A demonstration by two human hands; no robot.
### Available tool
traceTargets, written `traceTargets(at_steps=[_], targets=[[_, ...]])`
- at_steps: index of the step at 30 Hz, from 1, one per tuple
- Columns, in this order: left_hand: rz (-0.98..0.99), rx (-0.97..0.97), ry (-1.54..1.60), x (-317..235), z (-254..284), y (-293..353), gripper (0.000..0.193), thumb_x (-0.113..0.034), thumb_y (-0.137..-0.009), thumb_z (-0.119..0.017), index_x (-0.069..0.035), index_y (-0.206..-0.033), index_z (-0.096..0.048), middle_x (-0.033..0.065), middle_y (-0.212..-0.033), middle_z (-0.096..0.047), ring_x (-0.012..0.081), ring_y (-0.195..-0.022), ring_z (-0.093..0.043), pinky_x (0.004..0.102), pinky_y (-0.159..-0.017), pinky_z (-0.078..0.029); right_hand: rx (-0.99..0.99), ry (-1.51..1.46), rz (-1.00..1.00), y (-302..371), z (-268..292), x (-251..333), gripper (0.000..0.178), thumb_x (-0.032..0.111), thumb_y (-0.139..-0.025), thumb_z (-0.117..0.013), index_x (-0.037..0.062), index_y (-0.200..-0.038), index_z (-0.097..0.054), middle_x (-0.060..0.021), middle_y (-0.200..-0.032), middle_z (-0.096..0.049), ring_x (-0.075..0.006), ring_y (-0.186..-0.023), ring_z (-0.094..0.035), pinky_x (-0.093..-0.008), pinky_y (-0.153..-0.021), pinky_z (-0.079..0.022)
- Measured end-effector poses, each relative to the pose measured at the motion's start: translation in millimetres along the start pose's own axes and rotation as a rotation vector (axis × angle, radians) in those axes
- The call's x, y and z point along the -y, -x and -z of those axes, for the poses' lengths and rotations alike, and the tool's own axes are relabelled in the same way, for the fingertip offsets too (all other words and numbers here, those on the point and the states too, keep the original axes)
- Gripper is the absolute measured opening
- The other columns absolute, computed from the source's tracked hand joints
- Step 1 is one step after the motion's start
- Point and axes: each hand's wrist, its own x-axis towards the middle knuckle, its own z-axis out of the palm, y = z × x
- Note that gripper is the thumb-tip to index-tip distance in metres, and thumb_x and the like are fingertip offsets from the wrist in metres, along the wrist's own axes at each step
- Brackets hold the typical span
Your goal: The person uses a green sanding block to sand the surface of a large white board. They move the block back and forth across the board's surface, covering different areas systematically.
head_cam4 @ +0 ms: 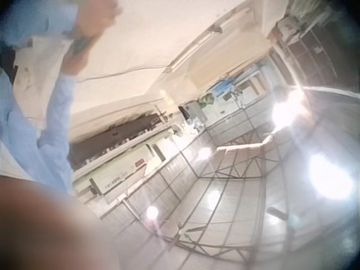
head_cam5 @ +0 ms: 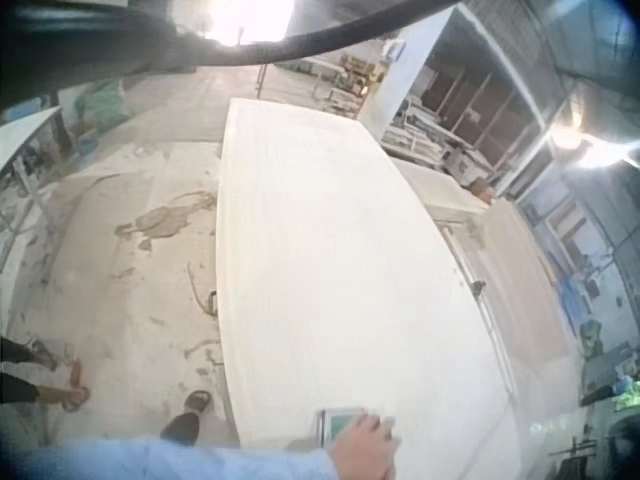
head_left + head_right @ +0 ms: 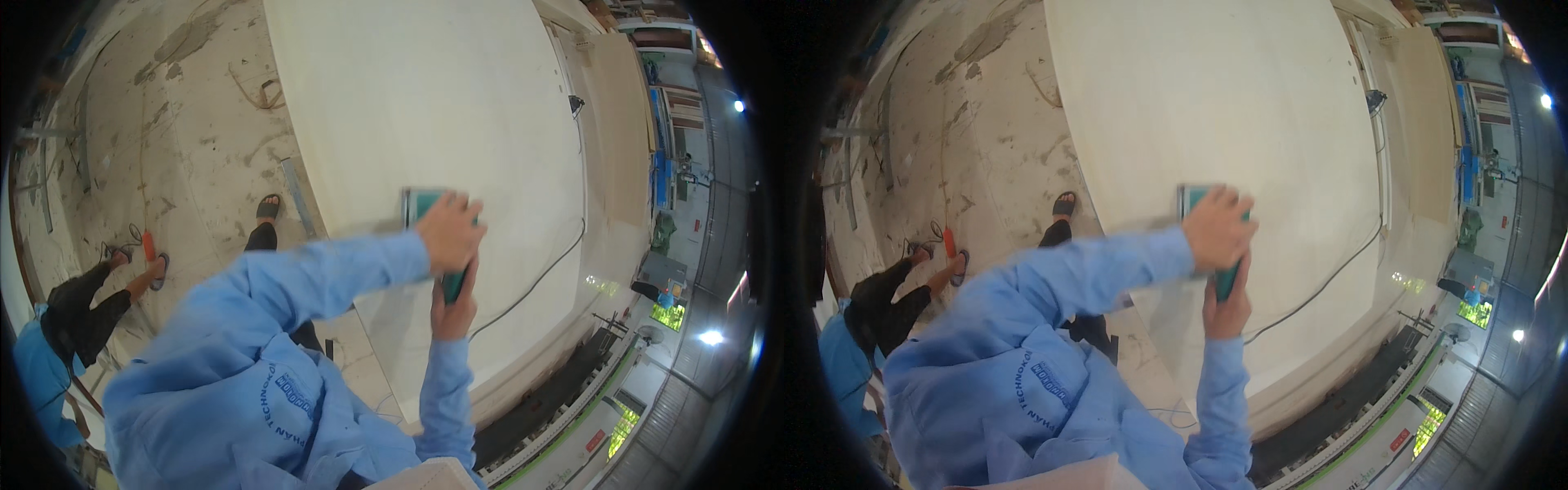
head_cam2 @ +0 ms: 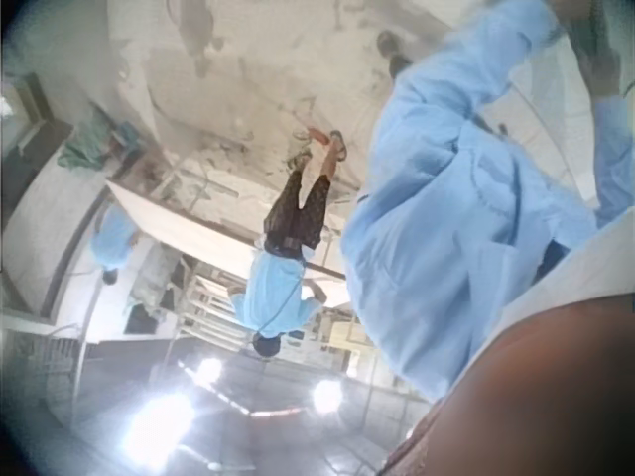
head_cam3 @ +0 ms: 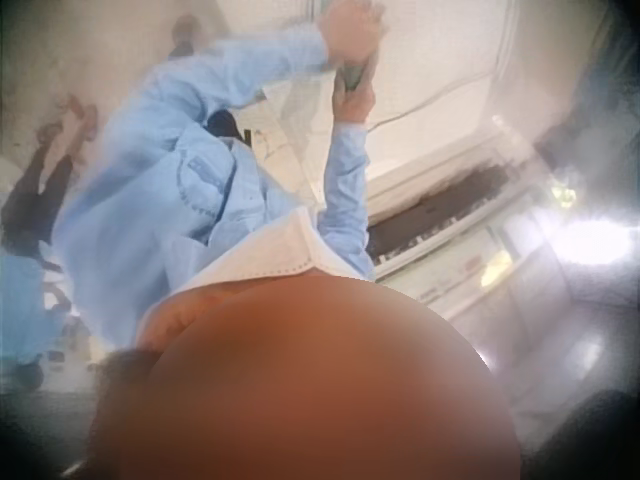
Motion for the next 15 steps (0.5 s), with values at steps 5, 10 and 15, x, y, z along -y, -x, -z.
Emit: traceTargets(at_steps=[5, 10, 15], targets=[[-0.031, 0.087, -0.33, 136, 37, -142, 0.027, -0.029, -0.091, -0.05, -0.012, -0.095, -0.071, 0.0139, -0.104, -0.065, 0.0337, -0.098, -0.063, 0.0481, -0.081, -0.051, -0.024, -0.002, 0.128, -193, -37, 49, 0.083, 0.027, -0.09, -0.063, 0.0151, -0.16, -0.022, -0.0247, -0.104, -0.071, -0.0484, -0.085, -0.067, -0.0509, -0.072, -0.053], [-0.085, 0.173, -0.3, 155, 30, -184, 0.027, -0.031, -0.091, -0.05, -0.016, -0.094, -0.071, 0.0095, -0.105, -0.066, 0.0338, -0.097, -0.062, 0.0488, -0.083, -0.049, -0.089, -0.07, 0.051, -217, -46, 53, 0.083, 0.026, -0.089, -0.064, 0.0204, -0.16, -0.022, -0.0264, -0.101, -0.07, -0.0506, -0.085, -0.066, -0.0536, -0.074, -0.051], [-0.093, 0.284, 0.003, 50, -1, -76, 0.021, -0.028, -0.081, -0.062, -0.01, -0.088, -0.071, 0.017, -0.108, -0.064, 0.0356, -0.101, -0.058, 0.0495, -0.088, -0.045, -0.083, -0.05, -0.225, -60, -22, 29, 0.082, 0.029, -0.091, -0.067, 0.0139, -0.16, -0.024, -0.0293, -0.108, -0.069, -0.0511, -0.098, -0.067, -0.0483, -0.074, -0.056]])
